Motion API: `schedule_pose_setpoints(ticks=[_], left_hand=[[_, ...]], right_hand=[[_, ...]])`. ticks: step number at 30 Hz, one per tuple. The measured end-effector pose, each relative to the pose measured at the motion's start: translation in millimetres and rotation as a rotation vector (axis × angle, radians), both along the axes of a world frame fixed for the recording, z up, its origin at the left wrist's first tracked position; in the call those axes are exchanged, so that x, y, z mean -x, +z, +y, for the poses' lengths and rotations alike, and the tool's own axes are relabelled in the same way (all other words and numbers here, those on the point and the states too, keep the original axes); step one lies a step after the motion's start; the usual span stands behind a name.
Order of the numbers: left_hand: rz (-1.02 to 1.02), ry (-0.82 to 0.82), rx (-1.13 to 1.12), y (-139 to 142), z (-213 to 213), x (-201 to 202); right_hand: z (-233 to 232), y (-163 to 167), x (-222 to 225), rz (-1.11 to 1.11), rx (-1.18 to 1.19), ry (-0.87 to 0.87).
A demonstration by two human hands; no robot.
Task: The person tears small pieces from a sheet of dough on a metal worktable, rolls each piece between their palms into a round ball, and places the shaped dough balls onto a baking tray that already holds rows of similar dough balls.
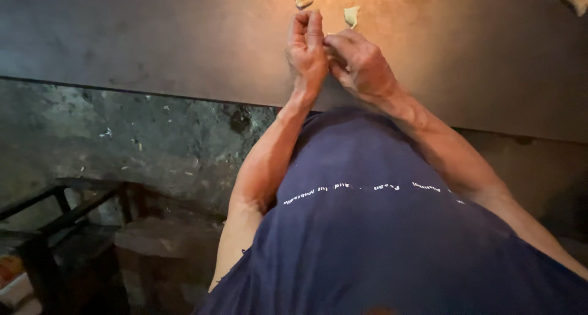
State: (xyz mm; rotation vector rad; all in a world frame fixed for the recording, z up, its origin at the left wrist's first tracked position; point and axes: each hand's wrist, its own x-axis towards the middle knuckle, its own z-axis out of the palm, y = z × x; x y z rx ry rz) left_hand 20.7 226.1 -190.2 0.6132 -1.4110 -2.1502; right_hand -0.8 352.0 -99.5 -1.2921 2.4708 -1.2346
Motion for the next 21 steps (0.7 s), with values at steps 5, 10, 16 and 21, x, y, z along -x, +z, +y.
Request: schedule_pose_setpoints(ticks=[5, 10, 16, 21], left_hand=[[0.007, 0.006, 0.345, 11, 1, -2], [-0.143, -0.085, 0.425, 15, -3, 3], [-0.232, -0.097, 0.785, 5, -46, 19], [-0.247, -0.222, 1.302, 6, -93, 12]], right_hand=[[10, -24, -1, -0.149, 0.043, -0.104], [7, -32, 2, -0.952, 0.165, -0.153], [27, 75, 18, -1.308, 0.060, 0.559], [104, 151, 72, -0.675, 0.451, 0.604]])
